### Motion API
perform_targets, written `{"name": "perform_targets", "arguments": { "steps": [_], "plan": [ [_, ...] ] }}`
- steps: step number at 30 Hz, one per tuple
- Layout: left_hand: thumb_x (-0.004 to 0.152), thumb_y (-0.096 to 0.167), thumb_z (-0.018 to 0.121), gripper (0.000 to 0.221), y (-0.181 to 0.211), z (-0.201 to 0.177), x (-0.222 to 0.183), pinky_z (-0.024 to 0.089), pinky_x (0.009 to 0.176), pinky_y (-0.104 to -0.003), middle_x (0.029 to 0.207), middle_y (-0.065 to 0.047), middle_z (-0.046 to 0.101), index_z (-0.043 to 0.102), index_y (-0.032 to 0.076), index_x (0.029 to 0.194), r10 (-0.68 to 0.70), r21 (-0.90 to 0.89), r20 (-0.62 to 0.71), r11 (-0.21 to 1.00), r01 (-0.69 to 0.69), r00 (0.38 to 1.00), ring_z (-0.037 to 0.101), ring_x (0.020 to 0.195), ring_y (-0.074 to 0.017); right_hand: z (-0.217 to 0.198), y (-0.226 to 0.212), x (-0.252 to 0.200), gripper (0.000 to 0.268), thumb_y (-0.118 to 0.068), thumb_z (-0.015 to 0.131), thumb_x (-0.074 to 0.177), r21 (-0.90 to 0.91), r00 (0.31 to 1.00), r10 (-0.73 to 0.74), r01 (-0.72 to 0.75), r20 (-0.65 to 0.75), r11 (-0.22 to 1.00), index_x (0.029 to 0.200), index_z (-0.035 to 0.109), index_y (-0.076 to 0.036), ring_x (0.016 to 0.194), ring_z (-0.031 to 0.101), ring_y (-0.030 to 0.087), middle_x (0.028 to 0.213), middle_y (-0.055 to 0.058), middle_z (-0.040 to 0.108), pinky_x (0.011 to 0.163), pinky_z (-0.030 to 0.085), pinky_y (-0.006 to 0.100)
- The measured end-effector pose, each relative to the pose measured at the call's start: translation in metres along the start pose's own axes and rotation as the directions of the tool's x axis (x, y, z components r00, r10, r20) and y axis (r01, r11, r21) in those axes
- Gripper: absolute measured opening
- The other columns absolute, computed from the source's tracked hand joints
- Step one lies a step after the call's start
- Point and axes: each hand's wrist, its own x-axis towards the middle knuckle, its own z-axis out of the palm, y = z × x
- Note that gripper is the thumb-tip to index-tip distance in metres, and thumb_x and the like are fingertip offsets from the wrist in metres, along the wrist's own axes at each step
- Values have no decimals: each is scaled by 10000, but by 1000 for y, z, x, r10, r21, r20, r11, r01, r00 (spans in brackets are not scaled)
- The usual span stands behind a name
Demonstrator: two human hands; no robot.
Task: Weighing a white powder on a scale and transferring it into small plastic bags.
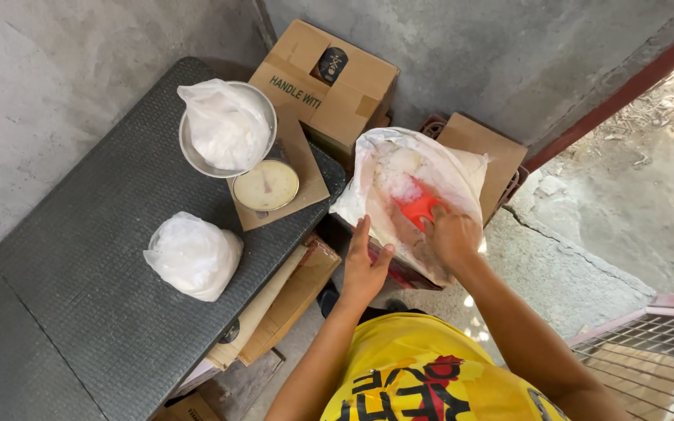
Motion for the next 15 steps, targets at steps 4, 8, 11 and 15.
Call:
{"name": "perform_targets", "arguments": {
  "steps": [4, 8, 11, 15],
  "plan": [
    [964, 329, 700, 779, -17, -1, -1, 341, 1198, -447, 1601, -291, 378, 335, 11, 1574, 1, 40, -34, 999, 0, 999, 374, 1494, -425, -3, -5, -1, 342, -404, 629, 940, 52, 998, 33, -35, 44, 998, 1099, 671, -105, 817, 713, 401, 893, 205, 740, 744, 536, 540],
    [964, 331, 696, 771, -13, -10, 6, 345, 1193, -452, 1605, -292, 379, 344, 13, 1571, 13, 40, -32, 999, -12, 999, 373, 1497, -432, -6, -11, 5, 332, -408, 631, 972, 51, 998, 27, -30, 63, 998, 1068, 681, -94, 822, 710, 414, 904, 213, 743, 756, 532, 543],
    [956, 310, 701, 755, 4, -33, 18, 345, 1183, -459, 1609, -292, 362, 362, 33, 1570, 1, 77, -62, 997, 4, 998, 361, 1493, -434, 3, 1, -1, 320, -410, 658, 953, 73, 999, 3, -1, -34, 997, 1034, 695, -102, 801, 707, 409, 865, 202, 739, 742, 539, 535],
    [996, 257, 712, 634, -4, -69, 44, 363, 1239, -476, 1638, -277, 385, 444, 81, 1543, 167, 175, -278, 977, -121, 946, 382, 1539, -428, -5, 22, -19, 297, -405, 694, 900, 182, 988, 43, -15, -150, 983, 985, 715, -121, 744, 702, 412, 826, 186, 724, 647, 553, 517]
  ]
}}
